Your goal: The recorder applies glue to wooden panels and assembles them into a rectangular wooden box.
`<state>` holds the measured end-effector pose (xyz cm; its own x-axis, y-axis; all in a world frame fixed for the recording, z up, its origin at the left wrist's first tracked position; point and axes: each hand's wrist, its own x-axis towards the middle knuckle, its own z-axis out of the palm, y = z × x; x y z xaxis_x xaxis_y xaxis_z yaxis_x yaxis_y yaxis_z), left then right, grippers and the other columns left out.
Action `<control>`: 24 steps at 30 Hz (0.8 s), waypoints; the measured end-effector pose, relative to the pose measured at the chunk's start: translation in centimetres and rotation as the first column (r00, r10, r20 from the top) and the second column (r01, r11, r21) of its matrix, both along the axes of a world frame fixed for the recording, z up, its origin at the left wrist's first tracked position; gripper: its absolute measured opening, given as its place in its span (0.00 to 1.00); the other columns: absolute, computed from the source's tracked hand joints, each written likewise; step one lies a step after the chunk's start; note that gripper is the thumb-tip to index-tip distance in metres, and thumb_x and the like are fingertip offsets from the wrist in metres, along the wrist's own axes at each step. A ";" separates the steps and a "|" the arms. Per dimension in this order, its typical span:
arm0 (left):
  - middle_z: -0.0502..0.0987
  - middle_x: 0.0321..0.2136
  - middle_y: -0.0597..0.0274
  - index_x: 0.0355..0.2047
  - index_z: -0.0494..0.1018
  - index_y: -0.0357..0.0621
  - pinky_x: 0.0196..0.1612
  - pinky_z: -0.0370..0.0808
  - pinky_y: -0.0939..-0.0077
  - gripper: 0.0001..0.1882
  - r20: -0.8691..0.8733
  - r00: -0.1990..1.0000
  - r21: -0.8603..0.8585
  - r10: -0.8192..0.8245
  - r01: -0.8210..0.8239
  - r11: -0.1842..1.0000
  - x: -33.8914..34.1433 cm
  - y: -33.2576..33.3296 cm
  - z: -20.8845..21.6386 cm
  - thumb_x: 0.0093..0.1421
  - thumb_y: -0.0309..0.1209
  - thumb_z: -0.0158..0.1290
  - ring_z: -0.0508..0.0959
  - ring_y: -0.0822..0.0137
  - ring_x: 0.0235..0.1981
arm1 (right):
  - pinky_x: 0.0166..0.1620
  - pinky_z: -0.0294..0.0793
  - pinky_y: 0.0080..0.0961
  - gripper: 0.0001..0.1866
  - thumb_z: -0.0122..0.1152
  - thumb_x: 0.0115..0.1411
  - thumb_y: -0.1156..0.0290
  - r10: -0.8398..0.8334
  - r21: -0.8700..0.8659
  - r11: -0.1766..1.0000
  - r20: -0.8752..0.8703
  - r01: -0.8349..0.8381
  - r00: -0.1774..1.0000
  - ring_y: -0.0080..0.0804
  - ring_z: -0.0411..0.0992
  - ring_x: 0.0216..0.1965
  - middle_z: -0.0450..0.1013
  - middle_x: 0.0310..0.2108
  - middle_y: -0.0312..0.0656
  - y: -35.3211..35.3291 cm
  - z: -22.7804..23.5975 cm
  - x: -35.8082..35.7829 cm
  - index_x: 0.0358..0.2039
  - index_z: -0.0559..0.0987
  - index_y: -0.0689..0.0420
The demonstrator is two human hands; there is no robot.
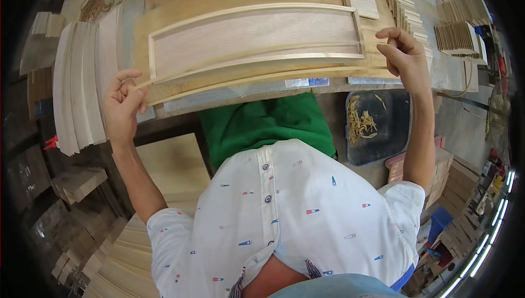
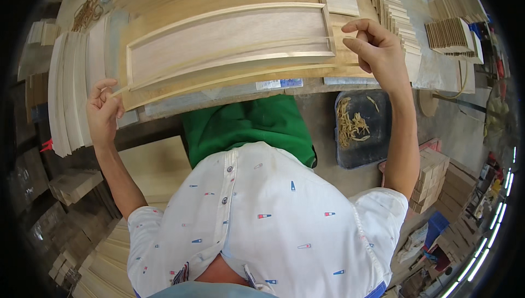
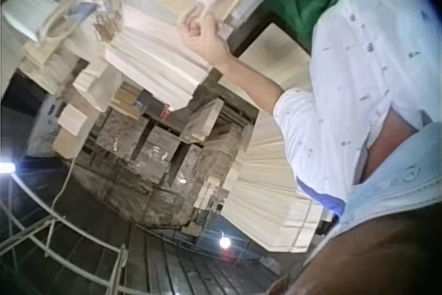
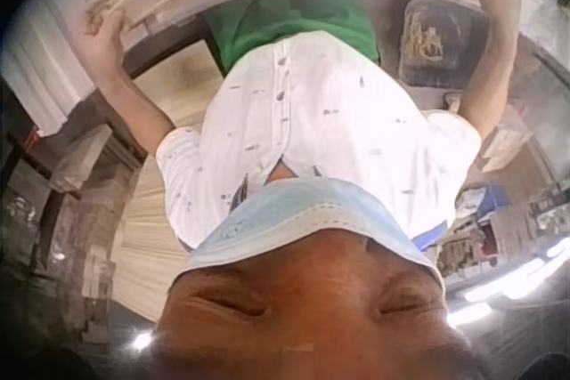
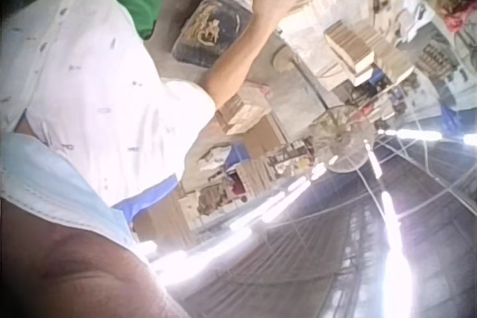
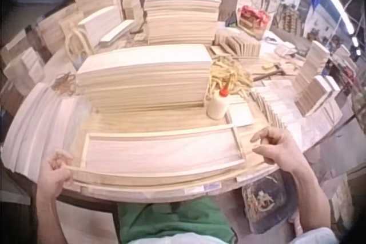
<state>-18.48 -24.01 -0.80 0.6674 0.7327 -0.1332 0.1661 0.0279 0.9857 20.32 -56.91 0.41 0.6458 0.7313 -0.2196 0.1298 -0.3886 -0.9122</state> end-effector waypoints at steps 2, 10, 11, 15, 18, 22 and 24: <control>0.69 0.17 0.72 0.52 0.71 0.37 0.19 0.60 0.85 0.20 -0.145 0.986 0.047 0.085 -0.079 0.996 -0.9 0.9 -1.0 0.58 0.21 0.55 0.64 0.82 0.16 | 0.19 0.56 0.15 0.17 0.62 0.59 0.74 0.013 0.012 1.000 -0.008 -0.013 1.000 0.12 0.56 0.16 0.58 0.18 0.24 -0.2 -1.6 0.6 0.50 0.79 0.58; 0.70 0.17 0.72 0.61 0.67 0.39 0.19 0.61 0.83 0.32 -0.241 0.969 0.139 -0.053 0.088 0.986 0.2 3.4 -1.4 0.57 0.35 0.61 0.66 0.79 0.15 | 0.16 0.49 0.15 0.26 0.56 0.66 0.65 0.018 -0.128 0.992 0.080 -0.008 0.997 0.11 0.49 0.14 0.52 0.17 0.24 1.7 -3.9 1.7 0.64 0.69 0.55; 0.67 0.16 0.73 0.61 0.66 0.39 0.19 0.61 0.82 0.32 -0.267 0.963 0.122 -0.033 0.067 0.990 0.4 3.6 -1.4 0.58 0.34 0.60 0.63 0.79 0.14 | 0.16 0.47 0.15 0.27 0.55 0.67 0.64 0.028 -0.137 0.990 0.071 -0.018 0.997 0.11 0.47 0.14 0.51 0.16 0.23 1.9 -4.2 1.9 0.65 0.67 0.55; 0.59 0.12 0.76 0.64 0.64 0.38 0.18 0.60 0.81 0.34 -0.266 0.961 0.102 -0.070 0.100 0.990 1.6 4.4 -1.2 0.59 0.36 0.59 0.58 0.80 0.12 | 0.15 0.44 0.16 0.28 0.53 0.69 0.61 0.040 -0.141 0.989 0.014 -0.037 0.999 0.10 0.45 0.13 0.48 0.15 0.22 2.2 -4.8 2.7 0.67 0.65 0.53; 0.57 0.11 0.77 0.64 0.62 0.36 0.18 0.60 0.80 0.35 -0.257 0.958 0.076 -0.129 0.153 0.985 2.0 4.8 -1.4 0.60 0.36 0.59 0.56 0.80 0.11 | 0.15 0.45 0.14 0.28 0.55 0.68 0.63 0.050 -0.102 0.993 -0.045 -0.054 0.998 0.11 0.46 0.14 0.51 0.16 0.22 2.4 -5.0 3.0 0.67 0.65 0.52; 0.55 0.10 0.78 0.65 0.61 0.34 0.18 0.61 0.80 0.34 -0.204 0.962 0.006 -0.183 0.188 0.982 2.3 5.1 -2.0 0.62 0.35 0.58 0.56 0.81 0.10 | 0.14 0.46 0.13 0.26 0.53 0.70 0.64 0.064 -0.043 0.997 -0.154 -0.071 0.986 0.10 0.46 0.13 0.52 0.16 0.23 2.5 -5.4 3.4 0.67 0.65 0.53; 0.56 0.10 0.78 0.64 0.62 0.35 0.17 0.60 0.81 0.32 -0.179 0.967 -0.011 -0.182 0.183 0.983 2.5 5.2 -2.2 0.63 0.34 0.57 0.56 0.82 0.10 | 0.14 0.47 0.12 0.24 0.52 0.70 0.65 0.039 -0.039 0.998 -0.206 -0.048 0.978 0.10 0.47 0.12 0.55 0.17 0.24 2.7 -5.8 4.0 0.65 0.67 0.54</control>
<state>-15.98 -18.83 -3.04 0.7556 0.6019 -0.2586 0.3415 -0.0250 0.9396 24.31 -54.23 -5.39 0.5513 0.7444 -0.3766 -0.0410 -0.4268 -0.9034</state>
